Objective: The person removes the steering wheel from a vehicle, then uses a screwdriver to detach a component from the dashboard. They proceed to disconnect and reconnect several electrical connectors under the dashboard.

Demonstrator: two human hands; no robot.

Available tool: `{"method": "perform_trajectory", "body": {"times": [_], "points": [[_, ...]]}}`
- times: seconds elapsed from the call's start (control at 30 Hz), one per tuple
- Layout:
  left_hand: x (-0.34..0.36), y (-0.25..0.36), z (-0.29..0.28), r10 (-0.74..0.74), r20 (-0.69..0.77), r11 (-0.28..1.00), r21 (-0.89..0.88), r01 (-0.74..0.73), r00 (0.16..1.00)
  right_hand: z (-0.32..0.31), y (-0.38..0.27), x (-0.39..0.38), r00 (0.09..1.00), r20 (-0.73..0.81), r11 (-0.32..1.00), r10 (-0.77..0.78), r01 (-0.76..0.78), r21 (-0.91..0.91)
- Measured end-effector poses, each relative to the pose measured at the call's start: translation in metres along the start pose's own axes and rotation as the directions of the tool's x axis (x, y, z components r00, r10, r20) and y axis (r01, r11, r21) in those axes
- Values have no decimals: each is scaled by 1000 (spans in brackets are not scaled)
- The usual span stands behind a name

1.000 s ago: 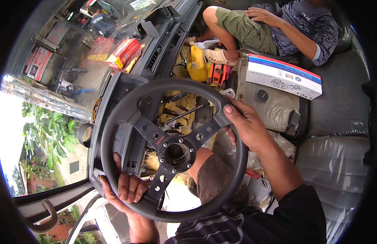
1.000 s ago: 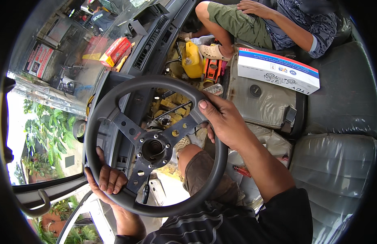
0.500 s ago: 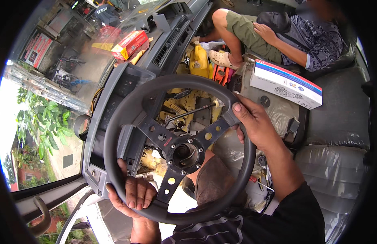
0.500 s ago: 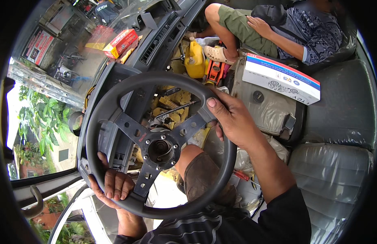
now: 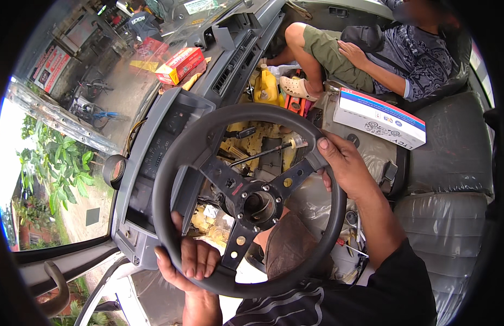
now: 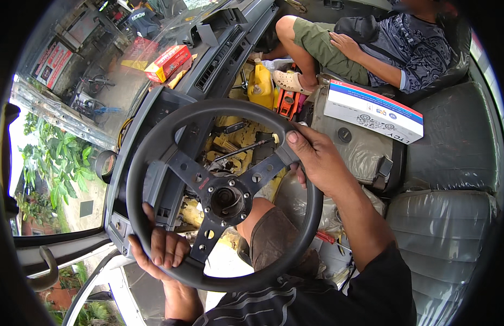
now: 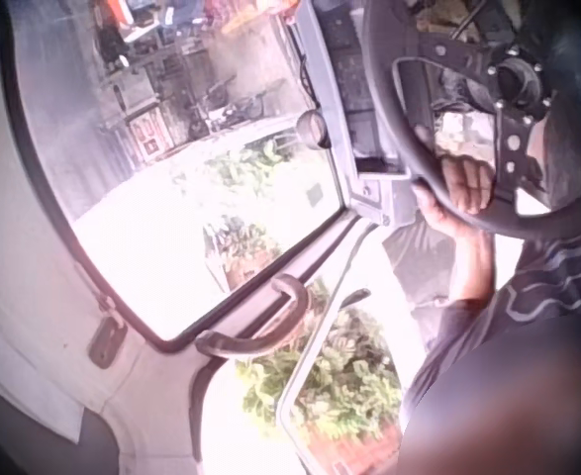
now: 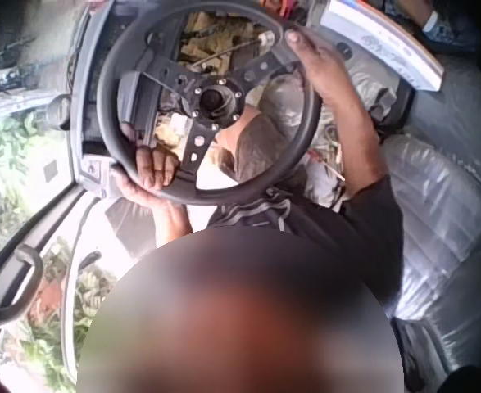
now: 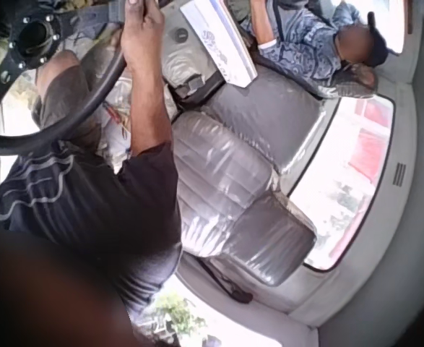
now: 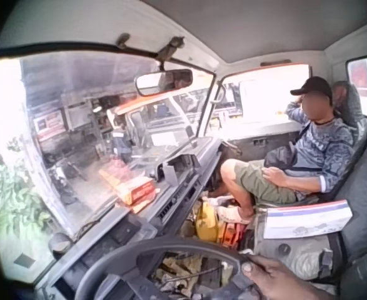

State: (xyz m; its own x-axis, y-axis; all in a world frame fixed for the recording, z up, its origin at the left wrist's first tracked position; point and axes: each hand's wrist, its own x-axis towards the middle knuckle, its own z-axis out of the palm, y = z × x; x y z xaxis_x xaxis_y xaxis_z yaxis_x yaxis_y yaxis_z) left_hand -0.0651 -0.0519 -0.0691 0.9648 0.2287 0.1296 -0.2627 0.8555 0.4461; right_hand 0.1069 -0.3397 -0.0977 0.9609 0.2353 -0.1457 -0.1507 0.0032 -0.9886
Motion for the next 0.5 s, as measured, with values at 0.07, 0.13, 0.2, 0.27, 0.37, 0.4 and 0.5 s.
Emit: {"method": "perform_trajectory", "body": {"times": [0.07, 0.13, 0.2, 0.27, 0.37, 0.4, 0.5], "points": [[-14, -13, -1, 24, 61, 998, 59, -28, 998, -5, -2, 25, 994, 109, 999, -26, 28, -17], [-18, -15, 10, 63, -34, 983, 173, -56, 997, -13, 6, 49, 958, 252, 991, -135, 129, 40], [-13, -14, 24, 96, -128, 963, 262, -60, 987, -14, 21, 54, 976, 216, 993, 28, -52, 104], [4, -1, 36, 118, -265, 947, 320, -28, 957, -9, 36, 26, 982, 65, 956, 178, -188, 223], [26, 19, 34, -19, -285, 945, 308, 111, 958, 7, 39, -15, 991, -40, 948, 126, -109, 298], [29, 23, 29, -19, -338, 956, 269, 116, 941, 10, 32, -22, 970, -126, 943, 206, -163, 290], [16, 12, 8, -30, -81, 986, 162, 43, 996, 4, 4, -8, 998, -58, 999, -14, 16, 30]]}}
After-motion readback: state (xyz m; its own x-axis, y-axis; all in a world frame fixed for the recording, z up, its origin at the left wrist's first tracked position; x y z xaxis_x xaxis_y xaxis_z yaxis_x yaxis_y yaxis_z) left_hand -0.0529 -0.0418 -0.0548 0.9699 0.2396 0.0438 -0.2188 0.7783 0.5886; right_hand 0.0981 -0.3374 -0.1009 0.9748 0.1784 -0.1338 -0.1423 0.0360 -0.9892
